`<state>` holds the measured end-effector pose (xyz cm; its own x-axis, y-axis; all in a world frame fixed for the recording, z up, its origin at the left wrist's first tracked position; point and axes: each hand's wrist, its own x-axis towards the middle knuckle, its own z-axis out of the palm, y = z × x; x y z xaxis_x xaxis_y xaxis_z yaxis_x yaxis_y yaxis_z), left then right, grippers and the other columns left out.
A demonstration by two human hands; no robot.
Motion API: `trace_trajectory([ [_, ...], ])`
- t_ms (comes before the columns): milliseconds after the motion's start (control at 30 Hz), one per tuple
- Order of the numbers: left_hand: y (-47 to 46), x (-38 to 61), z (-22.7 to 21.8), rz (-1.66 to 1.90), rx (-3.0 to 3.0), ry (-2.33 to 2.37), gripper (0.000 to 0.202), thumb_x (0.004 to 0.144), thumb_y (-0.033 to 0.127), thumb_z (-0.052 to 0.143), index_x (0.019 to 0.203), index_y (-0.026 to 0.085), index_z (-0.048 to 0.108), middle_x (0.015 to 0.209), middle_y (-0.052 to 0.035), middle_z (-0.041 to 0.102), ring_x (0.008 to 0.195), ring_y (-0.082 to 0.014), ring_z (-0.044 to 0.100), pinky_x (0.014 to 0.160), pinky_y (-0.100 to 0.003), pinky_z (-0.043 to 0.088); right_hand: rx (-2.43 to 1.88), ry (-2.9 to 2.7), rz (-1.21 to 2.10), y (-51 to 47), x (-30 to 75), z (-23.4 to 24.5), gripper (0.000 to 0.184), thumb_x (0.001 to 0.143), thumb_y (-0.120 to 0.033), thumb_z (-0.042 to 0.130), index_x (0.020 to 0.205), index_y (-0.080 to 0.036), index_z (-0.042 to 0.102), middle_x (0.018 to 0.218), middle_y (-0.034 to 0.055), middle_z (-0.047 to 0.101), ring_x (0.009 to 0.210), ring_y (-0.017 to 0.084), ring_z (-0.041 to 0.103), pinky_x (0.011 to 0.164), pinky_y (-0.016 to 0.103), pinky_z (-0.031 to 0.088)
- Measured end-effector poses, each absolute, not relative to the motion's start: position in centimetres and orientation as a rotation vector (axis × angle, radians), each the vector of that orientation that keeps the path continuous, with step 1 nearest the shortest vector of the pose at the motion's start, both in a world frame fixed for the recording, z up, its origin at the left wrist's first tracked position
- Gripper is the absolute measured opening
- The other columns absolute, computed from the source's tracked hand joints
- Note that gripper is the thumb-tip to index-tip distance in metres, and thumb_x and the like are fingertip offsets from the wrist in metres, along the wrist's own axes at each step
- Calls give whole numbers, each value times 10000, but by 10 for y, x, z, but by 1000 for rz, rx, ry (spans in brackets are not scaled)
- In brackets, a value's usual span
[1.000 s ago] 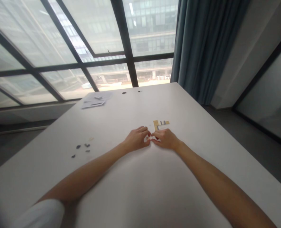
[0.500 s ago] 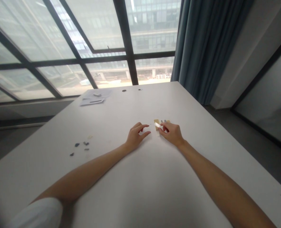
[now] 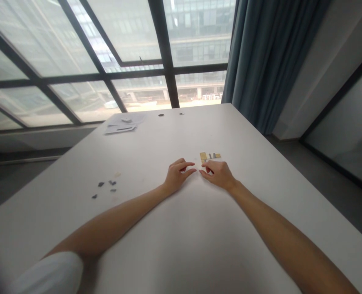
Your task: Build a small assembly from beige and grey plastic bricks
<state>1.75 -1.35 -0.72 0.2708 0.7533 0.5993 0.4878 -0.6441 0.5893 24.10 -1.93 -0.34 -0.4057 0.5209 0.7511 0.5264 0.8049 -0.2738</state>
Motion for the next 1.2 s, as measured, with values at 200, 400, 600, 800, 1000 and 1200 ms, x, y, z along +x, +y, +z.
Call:
trace_trajectory([
  [200, -9, 17, -10, 1328, 2252, 1112, 216, 872, 387, 720, 962, 198, 774, 666, 24, 507, 630, -106, 470, 625, -234, 382, -775, -2127, 69, -15, 243, -10, 179, 946, -360, 633, 929, -183, 653, 659, -19, 608, 534, 102, 524, 562, 233, 410],
  [400, -8, 16, -10, 1294, 2250, 1108, 182, 882, 338, 715, 977, 194, 772, 677, 26, 509, 629, -102, 463, 628, -236, 371, -764, -2166, 101, -13, 243, -10, 222, 986, -385, 579, 931, -188, 666, 737, 25, 675, 637, 137, 609, 627, 247, 442],
  [600, -9, 16, -7, 1250, 2240, 1048, 219, 914, 367, 669, 997, 192, 770, 666, 22, 488, 628, -112, 449, 626, -244, 365, -768, -2202, 99, -15, 244, -9, 208, 985, -364, 580, 940, -184, 672, 726, 20, 669, 610, 132, 588, 615, 253, 432],
  [800, -9, 16, -7, 1215, 2220, 975, 255, 926, 393, 646, 1036, 198, 768, 674, 19, 477, 631, -115, 449, 624, -245, 365, -749, -2195, 111, -16, 243, -8, 335, 959, -399, 620, 1216, -185, 632, 767, 4, 651, 555, 109, 531, 586, 242, 439],
  [1000, -10, 16, -7, 1198, 2246, 992, 274, 937, 395, 630, 1062, 189, 761, 679, 18, 486, 629, -113, 447, 623, -244, 361, -730, -2203, 115, -16, 243, -9, 312, 955, -361, 620, 1220, -196, 639, 762, -1, 655, 548, 101, 522, 578, 237, 433],
  [1200, -9, 16, -6, 1189, 2253, 1018, 296, 911, 398, 667, 1106, 186, 739, 681, 27, 472, 640, -116, 447, 632, -244, 362, -750, -2179, 123, -16, 243, -9, 275, 936, -358, 643, 1153, -188, 649, 752, -3, 639, 542, 100, 517, 569, 236, 436],
])
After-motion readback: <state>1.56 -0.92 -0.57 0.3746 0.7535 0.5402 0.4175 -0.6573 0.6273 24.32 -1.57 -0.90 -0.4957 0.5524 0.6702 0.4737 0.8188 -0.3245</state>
